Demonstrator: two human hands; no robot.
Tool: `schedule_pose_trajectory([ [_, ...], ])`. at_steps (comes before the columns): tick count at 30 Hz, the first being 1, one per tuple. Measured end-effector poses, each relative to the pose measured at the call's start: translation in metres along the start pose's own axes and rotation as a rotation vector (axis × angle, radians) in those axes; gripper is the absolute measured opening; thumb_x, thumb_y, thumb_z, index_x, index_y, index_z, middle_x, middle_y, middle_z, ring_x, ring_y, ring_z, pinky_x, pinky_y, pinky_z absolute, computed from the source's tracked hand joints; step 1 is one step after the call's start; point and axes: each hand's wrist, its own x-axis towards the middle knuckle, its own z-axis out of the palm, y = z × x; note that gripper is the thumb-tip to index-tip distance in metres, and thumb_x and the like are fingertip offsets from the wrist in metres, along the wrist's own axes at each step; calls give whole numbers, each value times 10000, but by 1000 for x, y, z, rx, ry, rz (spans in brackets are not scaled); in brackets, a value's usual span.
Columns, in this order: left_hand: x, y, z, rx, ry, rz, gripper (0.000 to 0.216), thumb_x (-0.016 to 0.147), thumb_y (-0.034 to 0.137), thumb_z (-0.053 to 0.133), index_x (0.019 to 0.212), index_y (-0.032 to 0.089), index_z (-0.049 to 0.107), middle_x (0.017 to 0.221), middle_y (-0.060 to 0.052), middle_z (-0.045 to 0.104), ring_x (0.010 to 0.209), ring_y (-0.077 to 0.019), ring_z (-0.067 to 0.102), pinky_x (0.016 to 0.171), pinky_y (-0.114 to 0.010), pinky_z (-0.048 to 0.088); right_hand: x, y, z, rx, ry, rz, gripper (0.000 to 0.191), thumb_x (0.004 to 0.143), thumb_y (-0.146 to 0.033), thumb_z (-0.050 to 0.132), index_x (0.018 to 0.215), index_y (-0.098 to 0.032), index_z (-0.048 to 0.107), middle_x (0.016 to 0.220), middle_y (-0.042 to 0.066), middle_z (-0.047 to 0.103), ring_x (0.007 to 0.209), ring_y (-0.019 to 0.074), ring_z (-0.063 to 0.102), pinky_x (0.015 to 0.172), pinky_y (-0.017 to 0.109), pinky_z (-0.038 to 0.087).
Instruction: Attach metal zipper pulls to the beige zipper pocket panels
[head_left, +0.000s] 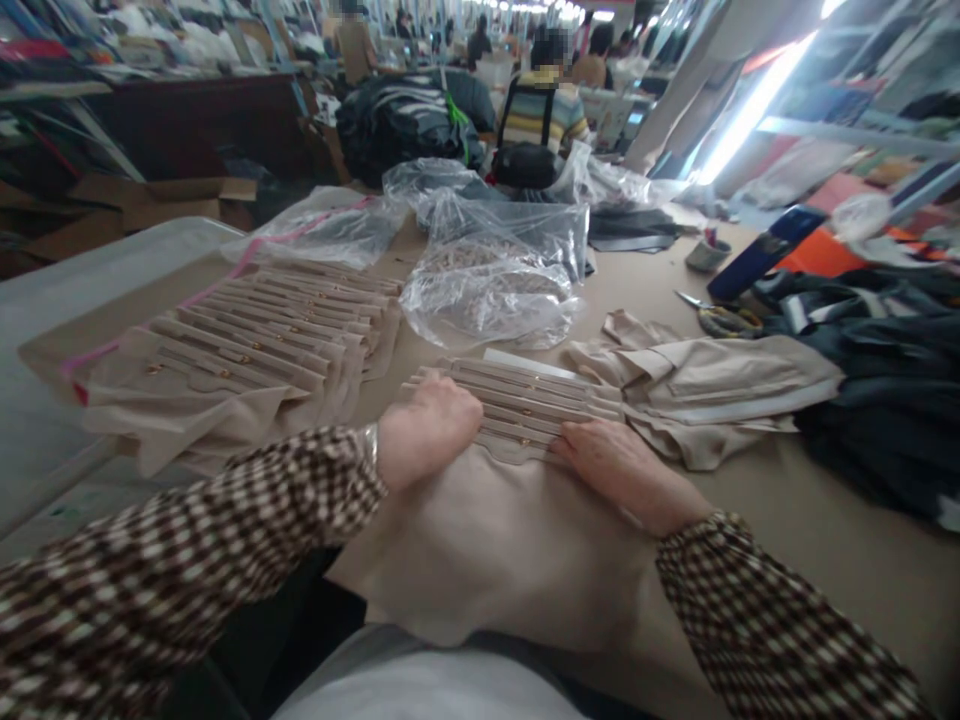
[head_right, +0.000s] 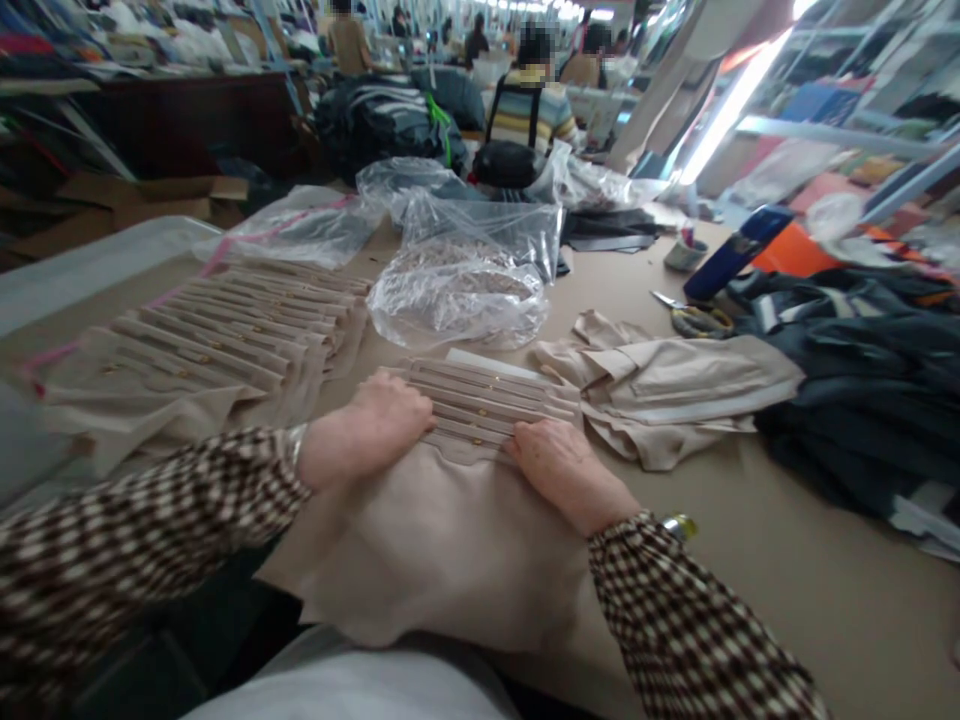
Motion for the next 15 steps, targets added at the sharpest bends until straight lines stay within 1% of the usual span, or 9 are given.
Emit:
schedule_pose_trajectory([
  [2,-12,22,3,75,181,73,185,883,93,505,885,98,690,878,-172,680,902,-314,633,795,-446,469,1,-8,-5,23,-44,36,307,1011,-320,434,850,-181,656,849,64,704,784,188,647,708,290,403],
  [3,-17,32,9,53,228,147,188,881,88,514,947,112,688,947,-161,681,943,-303,623,824,-444,473,2,-11,-6,31,-69,54,310,1006,-337,446,847,-179,660,849,69,710,788,192,653,711,291,411],
  [5,-24,48,26,-29,255,283,225,888,168,572,1085,138,677,1132,-157,667,1021,-303,610,864,-444,484,5,-8,-6,58,-79,84,292,986,-378,491,874,-174,668,860,80,717,807,201,659,719,290,426],
  [7,-26,57,47,-82,270,332,329,891,265,613,1193,145,656,1303,-171,608,1100,-332,592,920,-474,480,5,13,-5,116,-12,101,232,966,-364,533,957,-175,668,923,78,718,849,190,653,740,274,441],
  [9,-26,58,63,-95,296,318,388,900,303,610,1254,145,638,1394,-179,553,1169,-359,567,987,-509,449,-3,51,-5,107,102,174,189,966,-280,516,1042,-182,658,1018,73,706,897,171,639,775,253,452],
  [11,-25,55,72,-108,311,311,395,909,304,600,1272,155,636,1420,-166,541,1208,-364,553,1035,-515,420,-19,103,-5,-32,188,317,245,956,-172,457,1091,-187,661,1102,82,686,966,175,619,837,255,456],
  [12,-24,53,74,-114,314,310,396,909,304,598,1275,159,638,1429,-159,537,1224,-366,546,1049,-513,411,-28,129,-5,-151,188,407,295,930,-127,453,1121,-199,665,1138,83,678,1018,192,604,871,270,453],
  [13,-22,51,75,-118,316,308,399,910,302,596,1281,162,638,1436,-154,533,1236,-368,541,1058,-512,406,-39,155,-5,-204,183,462,353,889,-74,462,1153,-189,666,1175,103,668,1064,222,587,906,300,446],
  [15,-17,48,76,-121,326,308,397,912,297,591,1282,163,641,1436,-152,535,1243,-368,541,1064,-507,404,-58,198,-4,-278,166,529,449,834,-19,471,1216,-167,654,1274,142,626,1146,276,545,948,359,436],
])
